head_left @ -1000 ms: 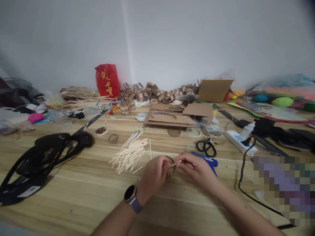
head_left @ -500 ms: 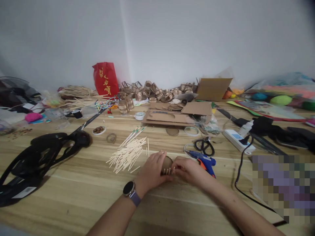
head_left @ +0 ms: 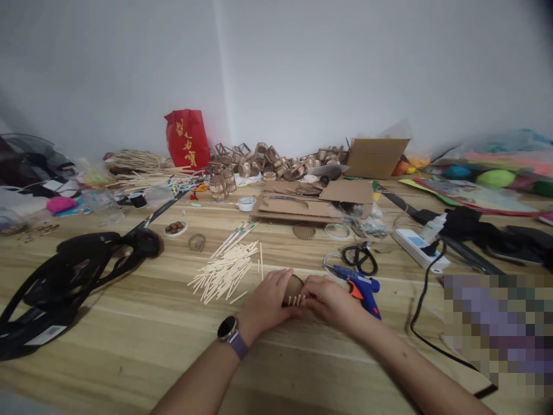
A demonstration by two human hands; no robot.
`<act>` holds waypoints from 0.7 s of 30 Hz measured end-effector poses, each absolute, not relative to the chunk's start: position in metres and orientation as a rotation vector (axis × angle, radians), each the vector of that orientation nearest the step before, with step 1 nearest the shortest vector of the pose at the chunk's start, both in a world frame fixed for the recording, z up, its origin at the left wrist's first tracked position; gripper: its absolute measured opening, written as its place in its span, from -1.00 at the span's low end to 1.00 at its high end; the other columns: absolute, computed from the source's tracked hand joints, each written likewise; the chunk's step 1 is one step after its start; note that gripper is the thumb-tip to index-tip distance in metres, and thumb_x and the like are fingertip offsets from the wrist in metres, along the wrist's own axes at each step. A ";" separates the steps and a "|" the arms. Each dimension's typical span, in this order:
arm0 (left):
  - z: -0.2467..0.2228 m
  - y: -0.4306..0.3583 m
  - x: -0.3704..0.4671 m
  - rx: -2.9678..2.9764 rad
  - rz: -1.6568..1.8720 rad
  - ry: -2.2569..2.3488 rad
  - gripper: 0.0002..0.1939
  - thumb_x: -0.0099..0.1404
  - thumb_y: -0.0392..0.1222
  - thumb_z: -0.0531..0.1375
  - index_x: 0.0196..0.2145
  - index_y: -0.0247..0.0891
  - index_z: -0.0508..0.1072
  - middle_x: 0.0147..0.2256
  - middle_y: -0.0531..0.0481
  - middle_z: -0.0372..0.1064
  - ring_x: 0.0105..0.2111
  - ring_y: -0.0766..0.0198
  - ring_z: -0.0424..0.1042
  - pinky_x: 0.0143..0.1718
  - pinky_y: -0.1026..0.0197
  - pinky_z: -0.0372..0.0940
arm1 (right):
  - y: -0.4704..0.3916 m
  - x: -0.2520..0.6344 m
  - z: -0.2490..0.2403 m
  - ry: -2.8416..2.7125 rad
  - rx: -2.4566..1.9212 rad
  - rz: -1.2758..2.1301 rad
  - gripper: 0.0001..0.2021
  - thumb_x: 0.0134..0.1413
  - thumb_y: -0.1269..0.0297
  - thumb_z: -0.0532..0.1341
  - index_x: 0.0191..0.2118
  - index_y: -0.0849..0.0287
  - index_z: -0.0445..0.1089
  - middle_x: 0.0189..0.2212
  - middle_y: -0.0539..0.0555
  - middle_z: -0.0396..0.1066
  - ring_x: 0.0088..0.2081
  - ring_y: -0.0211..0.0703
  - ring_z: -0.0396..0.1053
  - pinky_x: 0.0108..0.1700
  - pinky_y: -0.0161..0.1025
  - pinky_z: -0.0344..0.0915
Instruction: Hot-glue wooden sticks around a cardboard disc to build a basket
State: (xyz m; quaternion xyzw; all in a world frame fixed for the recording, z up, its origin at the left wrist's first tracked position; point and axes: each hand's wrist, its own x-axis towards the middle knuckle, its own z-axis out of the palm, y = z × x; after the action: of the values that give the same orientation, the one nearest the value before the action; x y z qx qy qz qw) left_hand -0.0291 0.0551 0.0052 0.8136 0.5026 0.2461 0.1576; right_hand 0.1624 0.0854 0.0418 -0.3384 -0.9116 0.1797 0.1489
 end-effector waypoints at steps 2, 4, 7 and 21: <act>0.005 0.056 -0.029 2.309 0.728 1.421 -0.17 0.08 -0.08 0.37 0.20 -0.26 0.09 0.16 -0.27 0.19 0.17 -0.04 0.17 0.18 -0.15 0.14 | 0.085 0.163 0.041 -2.643 -0.963 0.488 -0.88 0.12 0.43 0.17 -0.39 0.17 0.43 -0.37 0.06 0.46 -0.30 -0.15 0.36 -0.22 -0.27 0.18; 0.004 0.057 -0.029 2.296 0.760 1.394 -0.19 0.07 -0.09 0.38 0.19 -0.24 0.11 0.14 -0.23 0.21 0.16 -0.03 0.19 0.17 -0.15 0.15 | 0.085 0.163 0.041 -2.663 -0.947 0.444 -0.87 0.15 0.40 0.15 -0.37 0.17 0.42 -0.35 0.07 0.46 -0.27 -0.14 0.35 -0.21 -0.25 0.16; 0.003 0.057 -0.030 2.282 0.799 1.363 -0.21 0.05 -0.11 0.38 0.17 -0.24 0.14 0.12 -0.20 0.23 0.14 -0.01 0.20 0.17 -0.13 0.15 | 0.085 0.163 0.040 -2.693 -0.909 0.362 -0.87 0.18 0.36 0.14 -0.34 0.16 0.43 -0.35 0.07 0.45 -0.26 -0.13 0.33 -0.20 -0.21 0.12; 0.002 0.059 -0.028 2.276 0.850 1.326 -0.31 0.04 -0.15 0.37 0.09 -0.22 0.21 0.06 -0.16 0.28 0.09 0.01 0.24 0.14 -0.10 0.16 | 0.083 0.163 0.038 -2.737 -0.898 0.200 -0.81 0.23 0.29 0.10 -0.32 0.13 0.45 -0.34 0.06 0.44 -0.27 -0.11 0.25 -0.21 -0.17 0.06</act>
State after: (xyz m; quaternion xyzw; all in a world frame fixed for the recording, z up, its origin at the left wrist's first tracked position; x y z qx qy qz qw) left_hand -0.0284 0.0592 0.0020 0.8080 0.4707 0.3018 0.1855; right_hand 0.1632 0.0826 0.0381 -0.3084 -0.9403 0.0689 0.1266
